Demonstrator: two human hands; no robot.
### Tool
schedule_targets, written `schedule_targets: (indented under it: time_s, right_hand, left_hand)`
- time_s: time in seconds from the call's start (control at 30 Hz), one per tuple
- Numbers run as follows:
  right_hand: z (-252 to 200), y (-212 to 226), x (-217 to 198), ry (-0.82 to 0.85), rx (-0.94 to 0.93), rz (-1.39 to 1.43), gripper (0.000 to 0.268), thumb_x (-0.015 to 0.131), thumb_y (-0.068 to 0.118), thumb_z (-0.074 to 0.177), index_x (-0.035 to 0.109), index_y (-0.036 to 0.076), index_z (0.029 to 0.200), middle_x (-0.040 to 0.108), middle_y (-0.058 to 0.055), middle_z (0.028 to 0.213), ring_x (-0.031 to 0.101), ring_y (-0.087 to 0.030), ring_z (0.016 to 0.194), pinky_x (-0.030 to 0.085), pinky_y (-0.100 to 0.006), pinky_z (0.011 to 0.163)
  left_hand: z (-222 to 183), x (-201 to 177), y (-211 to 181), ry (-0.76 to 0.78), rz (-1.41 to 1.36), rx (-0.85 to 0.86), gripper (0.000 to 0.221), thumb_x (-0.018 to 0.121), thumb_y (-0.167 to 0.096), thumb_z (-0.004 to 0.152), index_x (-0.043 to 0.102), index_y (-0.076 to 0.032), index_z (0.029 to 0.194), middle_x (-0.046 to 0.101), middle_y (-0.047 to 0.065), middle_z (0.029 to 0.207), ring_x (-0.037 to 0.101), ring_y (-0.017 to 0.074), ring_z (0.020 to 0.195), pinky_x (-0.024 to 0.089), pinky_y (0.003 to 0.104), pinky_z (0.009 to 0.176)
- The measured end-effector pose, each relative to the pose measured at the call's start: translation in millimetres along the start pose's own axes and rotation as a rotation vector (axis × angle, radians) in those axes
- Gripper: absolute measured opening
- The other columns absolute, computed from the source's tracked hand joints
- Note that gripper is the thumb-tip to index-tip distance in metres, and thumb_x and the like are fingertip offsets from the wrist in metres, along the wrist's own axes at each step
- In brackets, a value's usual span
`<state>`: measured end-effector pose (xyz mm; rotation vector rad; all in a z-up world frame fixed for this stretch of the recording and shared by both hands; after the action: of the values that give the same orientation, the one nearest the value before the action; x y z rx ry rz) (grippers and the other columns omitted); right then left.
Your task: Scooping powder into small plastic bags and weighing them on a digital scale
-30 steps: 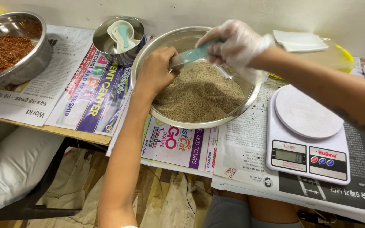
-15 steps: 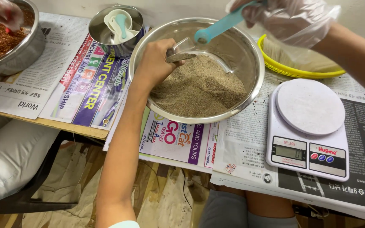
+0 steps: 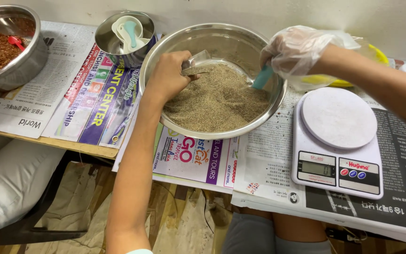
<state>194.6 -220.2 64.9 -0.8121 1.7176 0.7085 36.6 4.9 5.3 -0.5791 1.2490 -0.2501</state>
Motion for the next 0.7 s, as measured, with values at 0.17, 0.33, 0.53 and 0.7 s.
schedule_targets:
  time_s: [0.17,0.33,0.53,0.7]
  right_hand:
    - [11.5,-30.4,8.6,0.069,0.089,0.460,0.024,0.060,0.004,0.100,0.083,0.007,0.100,0.080,-0.010,0.095,0.065,-0.022,0.075,0.048,-0.027,0.063]
    - [13.5,-48.0,13.4,-0.017,0.270,0.757,0.014,0.066,0.003,0.098,0.079,0.003,0.104,0.075,-0.015,0.088,0.065,-0.021,0.071,0.052,-0.025,0.059]
    - [34.6,-64.7,9.5,-0.085,0.350,0.918,0.016,0.057,0.015,0.108,0.072,0.012,0.106,0.063,-0.005,0.075,0.050,-0.013,0.055,0.037,-0.024,0.046]
    - [69.1,-70.0,19.3,0.001,0.151,1.127,0.020,0.049,0.018,0.112,0.065,0.018,0.101,0.045,0.000,0.056,0.031,-0.009,0.043,0.018,-0.028,0.038]
  left_hand:
    - [0.6,0.2,-1.4,0.003,0.028,0.017,0.028,0.086,-0.015,0.085,0.058,-0.011,0.082,0.068,0.005,0.088,0.060,0.0197,0.079,0.043,0.038,0.065]
    - [-0.4,-0.1,-3.6,0.043,0.002,-0.073,0.025,0.086,-0.019,0.086,0.063,-0.011,0.090,0.070,0.006,0.094,0.063,0.0180,0.082,0.050,0.036,0.067]
    - [2.6,2.9,3.4,0.018,0.012,-0.042,0.029,0.089,-0.020,0.083,0.063,-0.010,0.089,0.070,0.007,0.090,0.062,0.0196,0.079,0.045,0.038,0.064]
    - [2.3,2.0,5.1,0.002,0.048,-0.003,0.028,0.087,-0.018,0.080,0.064,-0.008,0.092,0.070,0.009,0.092,0.063,0.0239,0.082,0.045,0.041,0.066]
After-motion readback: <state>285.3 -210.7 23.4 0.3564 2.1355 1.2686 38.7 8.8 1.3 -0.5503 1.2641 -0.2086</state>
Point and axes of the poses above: each hand's wrist, its own z-axis towards the middle knuckle, its own x-axis out of the palm, y = z × x, the point moved 4 cm from there along z, towards the middle knuckle
